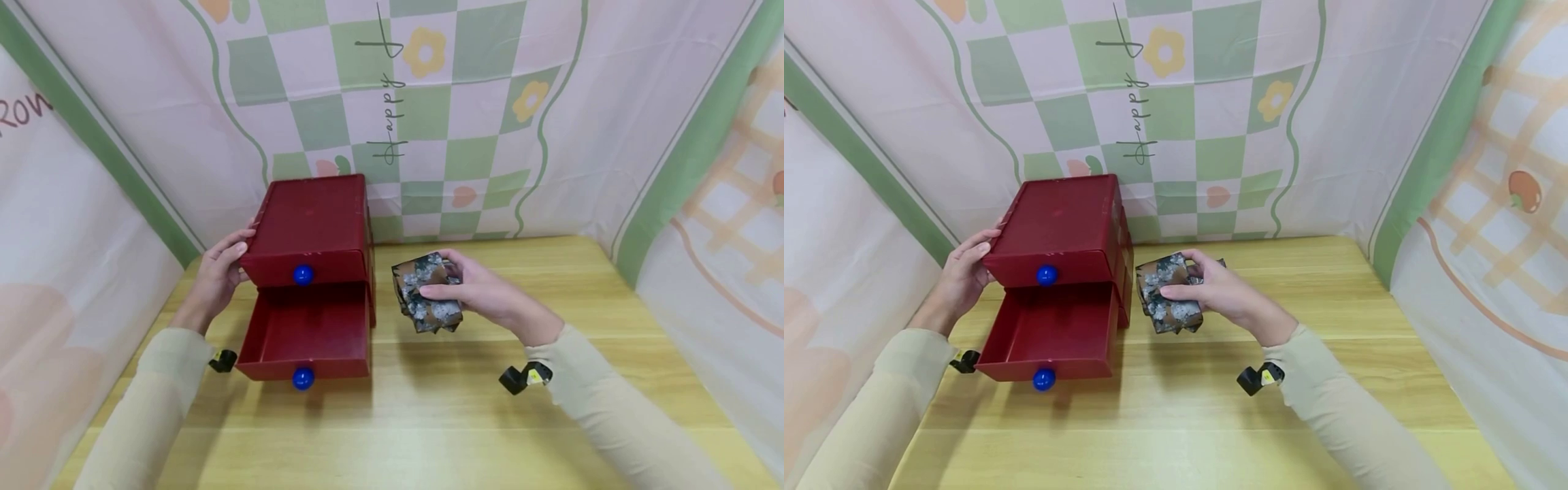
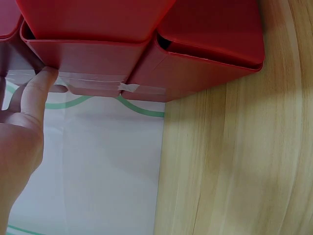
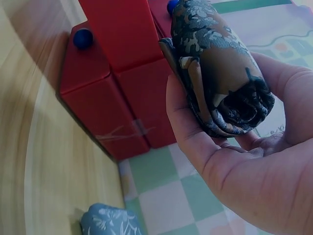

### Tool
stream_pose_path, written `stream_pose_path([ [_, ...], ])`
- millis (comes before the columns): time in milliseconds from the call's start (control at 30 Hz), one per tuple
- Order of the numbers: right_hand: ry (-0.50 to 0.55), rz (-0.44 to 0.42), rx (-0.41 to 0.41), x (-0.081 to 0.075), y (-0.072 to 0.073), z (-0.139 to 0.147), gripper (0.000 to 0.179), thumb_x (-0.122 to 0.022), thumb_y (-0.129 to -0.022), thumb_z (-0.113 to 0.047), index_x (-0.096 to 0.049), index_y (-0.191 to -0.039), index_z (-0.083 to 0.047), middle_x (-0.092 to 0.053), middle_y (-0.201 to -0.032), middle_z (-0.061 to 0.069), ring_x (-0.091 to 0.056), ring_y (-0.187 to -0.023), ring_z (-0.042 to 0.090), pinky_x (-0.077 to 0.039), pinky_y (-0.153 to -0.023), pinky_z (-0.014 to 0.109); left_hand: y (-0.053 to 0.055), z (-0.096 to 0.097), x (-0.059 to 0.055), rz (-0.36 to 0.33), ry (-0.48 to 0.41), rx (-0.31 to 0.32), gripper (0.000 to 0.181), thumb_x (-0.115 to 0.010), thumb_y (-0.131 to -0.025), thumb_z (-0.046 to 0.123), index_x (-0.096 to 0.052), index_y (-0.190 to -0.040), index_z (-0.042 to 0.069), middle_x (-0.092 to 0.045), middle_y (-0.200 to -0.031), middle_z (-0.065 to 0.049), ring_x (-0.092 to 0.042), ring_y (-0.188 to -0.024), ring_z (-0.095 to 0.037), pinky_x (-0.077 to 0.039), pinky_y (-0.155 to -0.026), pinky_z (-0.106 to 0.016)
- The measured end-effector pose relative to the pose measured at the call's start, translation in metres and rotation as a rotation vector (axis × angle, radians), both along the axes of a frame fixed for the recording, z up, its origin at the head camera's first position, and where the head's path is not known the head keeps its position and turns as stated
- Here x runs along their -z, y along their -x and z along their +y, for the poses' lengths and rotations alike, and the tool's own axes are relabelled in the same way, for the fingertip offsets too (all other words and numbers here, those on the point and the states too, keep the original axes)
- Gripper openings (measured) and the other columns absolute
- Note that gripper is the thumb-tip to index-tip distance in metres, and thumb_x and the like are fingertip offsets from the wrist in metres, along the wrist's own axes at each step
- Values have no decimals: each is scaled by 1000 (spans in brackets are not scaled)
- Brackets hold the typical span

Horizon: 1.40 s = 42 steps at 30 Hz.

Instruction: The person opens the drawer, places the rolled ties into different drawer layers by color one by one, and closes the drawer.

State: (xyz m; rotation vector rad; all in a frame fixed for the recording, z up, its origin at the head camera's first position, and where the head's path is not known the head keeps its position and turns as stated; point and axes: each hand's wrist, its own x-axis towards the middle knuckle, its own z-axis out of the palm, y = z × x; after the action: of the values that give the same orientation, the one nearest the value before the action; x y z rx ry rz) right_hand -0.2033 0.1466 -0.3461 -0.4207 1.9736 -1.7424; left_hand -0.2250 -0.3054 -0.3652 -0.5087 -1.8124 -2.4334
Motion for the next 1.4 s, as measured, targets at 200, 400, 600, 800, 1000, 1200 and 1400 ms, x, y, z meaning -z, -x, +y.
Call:
stream_pose_path([
  [200, 25, -11, -11, -6, -2, -8, 72, -75, -93, -15, -32, -150, -9, -53, -127, 20, -64, -105, 30, -57, -87, 46, 2, 1, -1, -1, -3, 6, 27, -50, -106, 11, -72, -121, 15, -32, -164, -5, -62, -117, -17, -59, -74, -31],
  [400, 68, -38, -11, -11, -6, -21, 68, -74, -93, -15, -33, -148, -12, -57, -119, 14, -65, -97, 24, -58, -78, 37, 0, -1, 0, 7, 10, -3, 26, -51, -106, 12, -71, -122, 15, -33, -164, -4, -63, -117, -16, -59, -72, -30],
  [600, 106, -49, -34, -14, -9, -41, 68, -75, -93, -15, -33, -147, -13, -52, -113, 10, -61, -86, 17, -48, -60, 25, -3, -3, 0, 14, 5, -4, 26, -51, -106, 12, -71, -123, 15, -36, -163, -4, -62, -116, -16, -59, -71, -30],
  [800, 149, -81, -42, -16, -12, -52, 68, -72, -95, -12, -31, -148, -14, -53, -108, 8, -62, -87, 18, -47, -59, 26, -2, -2, 1, 6, 9, 6, 27, -50, -107, 12, -71, -124, 15, -34, -163, -4, -61, -119, -16, -59, -73, -30],
  [1000, 151, -108, -62, -15, -13, -59, 68, -71, -96, -13, -29, -149, -15, -59, -102, 5, -56, -79, 15, -41, -57, 26, -2, -2, 2, 7, 4, 11, 27, -50, -107, 12, -71, -124, 14, -33, -164, -5, -62, -118, -16, -59, -73, -30],
  [1200, 135, -92, -82, -16, -15, -65, 65, -71, -96, -17, -34, -149, -19, -64, -103, 4, -51, -72, 14, -36, -53, 24, -2, -1, 1, 14, 3, 10, 27, -50, -107, 12, -71, -124, 14, -35, -163, -4, -62, -117, -16, -59, -72, -30],
  [1400, 169, -92, -123, -19, -17, -72, 57, -71, -96, -16, -40, -144, -19, -62, -100, 4, -55, -77, 16, -42, -55, 25, -1, 0, 0, 20, 0, 13, 28, -50, -107, 12, -71, -124, 15, -36, -162, -3, -62, -118, -16, -59, -72, -30],
])
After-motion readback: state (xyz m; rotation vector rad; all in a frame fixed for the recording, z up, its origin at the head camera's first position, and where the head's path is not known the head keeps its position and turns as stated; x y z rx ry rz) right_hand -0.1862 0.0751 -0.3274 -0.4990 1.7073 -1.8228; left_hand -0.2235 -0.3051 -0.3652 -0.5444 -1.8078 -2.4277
